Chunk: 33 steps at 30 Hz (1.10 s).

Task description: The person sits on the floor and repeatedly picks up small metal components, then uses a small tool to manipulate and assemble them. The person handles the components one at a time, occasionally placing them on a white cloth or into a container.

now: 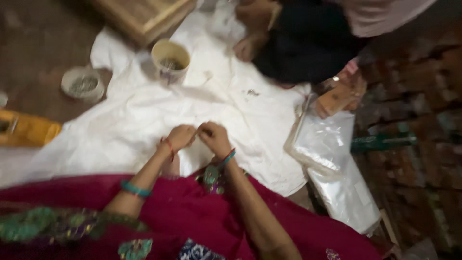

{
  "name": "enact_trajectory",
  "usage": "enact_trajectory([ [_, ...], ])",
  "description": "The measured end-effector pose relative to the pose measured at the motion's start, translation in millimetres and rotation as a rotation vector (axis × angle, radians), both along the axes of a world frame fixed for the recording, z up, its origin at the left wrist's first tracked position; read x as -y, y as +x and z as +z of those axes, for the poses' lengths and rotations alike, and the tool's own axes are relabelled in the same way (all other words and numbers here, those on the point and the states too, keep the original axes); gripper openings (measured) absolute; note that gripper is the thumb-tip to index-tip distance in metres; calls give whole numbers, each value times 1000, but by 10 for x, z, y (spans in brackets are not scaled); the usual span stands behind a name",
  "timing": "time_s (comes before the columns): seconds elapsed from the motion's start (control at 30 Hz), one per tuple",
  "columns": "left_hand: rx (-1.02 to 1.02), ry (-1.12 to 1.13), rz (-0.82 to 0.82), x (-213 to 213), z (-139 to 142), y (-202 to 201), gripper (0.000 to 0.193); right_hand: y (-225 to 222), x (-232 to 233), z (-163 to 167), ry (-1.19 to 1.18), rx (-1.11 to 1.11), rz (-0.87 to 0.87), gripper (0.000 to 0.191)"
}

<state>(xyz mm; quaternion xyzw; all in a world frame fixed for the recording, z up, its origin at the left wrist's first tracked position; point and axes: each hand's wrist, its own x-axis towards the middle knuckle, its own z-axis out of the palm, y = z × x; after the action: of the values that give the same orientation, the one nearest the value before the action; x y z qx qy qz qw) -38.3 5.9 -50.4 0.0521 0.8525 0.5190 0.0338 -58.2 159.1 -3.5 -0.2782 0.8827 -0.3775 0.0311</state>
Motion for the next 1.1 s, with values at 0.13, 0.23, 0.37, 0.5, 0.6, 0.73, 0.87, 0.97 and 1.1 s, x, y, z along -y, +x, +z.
enact_trajectory([
  [0.13,233,-14,44,-15,3,-18,39,-37,-58,-51,-220,164,-12,13],
  [0.23,110,-97,33,-44,63,-48,40,-61,-151,-37,-119,201,-22,9],
  [0.37,-173,-232,-74,-81,181,-61,25,-17,-162,56,-94,190,-16,7],
  [0.5,-160,-369,-125,-12,306,10,24,31,-128,86,-72,254,-72,5],
  [0.6,48,-150,-46,26,422,45,25,21,-124,83,-84,242,-65,5],
  [0.73,9,-260,-99,44,475,29,24,8,-117,90,-90,266,-52,5],
  [0.87,-68,-468,-179,48,404,23,25,42,-47,125,-116,268,-45,4],
  [0.97,-175,-345,-125,75,361,27,25,67,12,174,-122,274,-58,5],
  [1.1,64,-37,11,114,368,48,29,87,48,224,-73,180,-7,7],
])
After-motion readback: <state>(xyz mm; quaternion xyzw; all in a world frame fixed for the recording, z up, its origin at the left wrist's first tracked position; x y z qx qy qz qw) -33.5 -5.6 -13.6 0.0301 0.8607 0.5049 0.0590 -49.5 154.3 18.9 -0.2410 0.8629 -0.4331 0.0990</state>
